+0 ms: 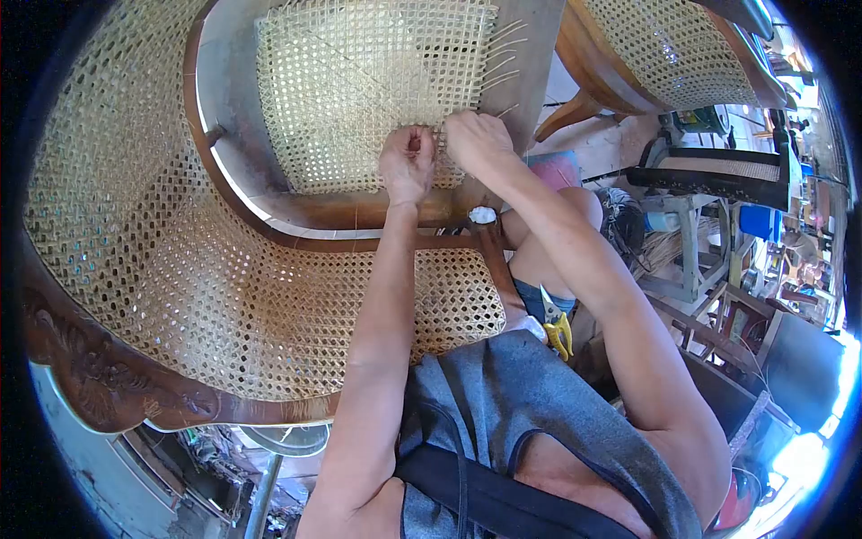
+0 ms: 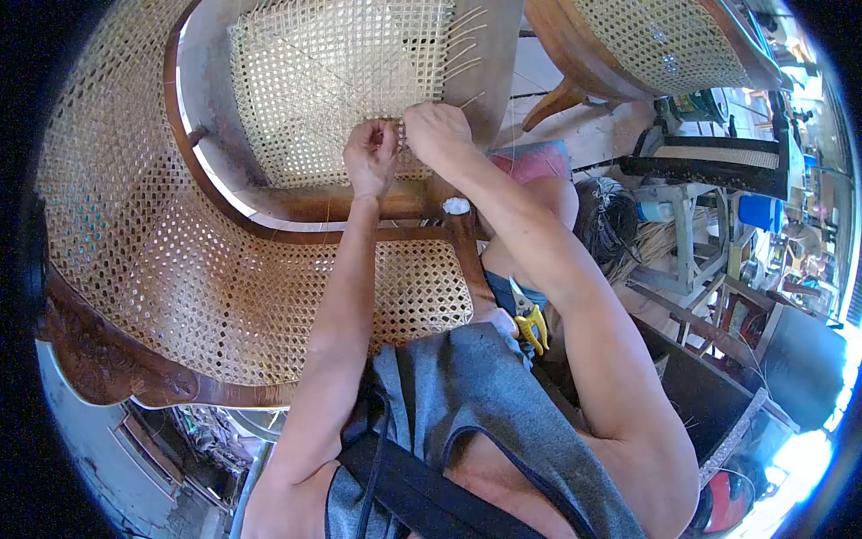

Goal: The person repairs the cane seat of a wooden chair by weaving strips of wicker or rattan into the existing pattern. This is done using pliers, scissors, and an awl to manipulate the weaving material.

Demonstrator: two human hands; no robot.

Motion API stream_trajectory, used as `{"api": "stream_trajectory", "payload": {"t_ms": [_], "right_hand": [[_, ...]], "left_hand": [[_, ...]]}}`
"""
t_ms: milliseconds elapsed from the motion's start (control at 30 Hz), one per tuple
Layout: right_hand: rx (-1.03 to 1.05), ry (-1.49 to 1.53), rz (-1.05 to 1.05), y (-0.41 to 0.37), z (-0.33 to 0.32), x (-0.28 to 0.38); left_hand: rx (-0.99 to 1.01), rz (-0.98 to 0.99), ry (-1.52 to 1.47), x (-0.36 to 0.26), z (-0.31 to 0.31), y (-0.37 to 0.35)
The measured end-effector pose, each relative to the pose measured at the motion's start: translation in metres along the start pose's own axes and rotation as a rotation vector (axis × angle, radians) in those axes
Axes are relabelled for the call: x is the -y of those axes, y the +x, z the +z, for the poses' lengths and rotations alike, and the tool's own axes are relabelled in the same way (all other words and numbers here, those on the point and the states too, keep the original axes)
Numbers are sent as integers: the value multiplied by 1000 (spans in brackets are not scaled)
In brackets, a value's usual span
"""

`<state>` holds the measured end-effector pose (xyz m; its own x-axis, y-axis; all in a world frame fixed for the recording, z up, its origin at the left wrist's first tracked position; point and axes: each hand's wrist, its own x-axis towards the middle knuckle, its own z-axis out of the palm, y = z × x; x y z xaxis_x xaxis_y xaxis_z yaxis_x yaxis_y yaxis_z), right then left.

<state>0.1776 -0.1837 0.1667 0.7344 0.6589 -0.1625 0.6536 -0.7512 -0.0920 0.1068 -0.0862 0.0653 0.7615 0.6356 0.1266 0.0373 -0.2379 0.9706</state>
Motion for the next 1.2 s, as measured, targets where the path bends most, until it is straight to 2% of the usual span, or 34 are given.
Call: {"api": "stream_trajectory", "payload": {"t_ms": [100, 167, 267, 333, 400, 433, 533, 600, 667, 700, 767, 833, 900, 933, 1000, 1033, 1100, 1133, 1200], "right_hand": [[78, -14, 15, 4, -8, -5], [207, 11, 128, 8, -18, -4], [192, 44, 195, 12, -15, -6], [146, 59, 154, 6, -16, -8], [93, 72, 113, 6, -16, -11], [123, 69, 126, 6, -14, -12], [176, 47, 174, 10, -14, -25], [199, 27, 206, 6, -24, -41], [77, 2, 281, -3, -49, -63], [79, 3, 288, -7, -49, -73], [-95, -23, 196, -9, -49, -88], [-153, -8, 169, -20, -52, -81], [-209, 10, 140, -30, -56, -72], [-202, 39, 121, -35, -59, -69], [-197, 64, 108, -38, -61, -63], [-147, 111, 119, -36, -60, -57], [-103, 161, 139, -28, -50, -48], [-34, 123, 124, -21, -36, -46], [33, 89, 115, -11, -20, -41]], "left_hand": [[62, -1, 148, -12, -4, 5], [51, 0, 129, -8, 1, 4], [41, 21, 114, -24, 0, 3], [49, 35, 125, -23, 5, -2], [-132, 95, 57, -13, 17, -4], [-126, 96, 57, -16, 18, -5], [-112, 69, 168, -20, 17, -4], [-92, 231, 375, -15, 17, -5], [-79, 207, 358, -15, 19, -7], [-64, 176, 338, -17, 21, -10], [-58, 174, 281, -20, 21, -12], [-63, 168, 225, -35, 22, -9], [3, 306, 60, -51, 27, -3], [6, 303, 57, -53, 28, -1], [241, -150, -455, -56, 34, 4], [248, -150, -457, -55, 32, 5], [97, -41, -404, -50, 23, 7], [57, -113, -394, -40, 19, 7], [51, -93, -318, -21, 15, 8]]}}
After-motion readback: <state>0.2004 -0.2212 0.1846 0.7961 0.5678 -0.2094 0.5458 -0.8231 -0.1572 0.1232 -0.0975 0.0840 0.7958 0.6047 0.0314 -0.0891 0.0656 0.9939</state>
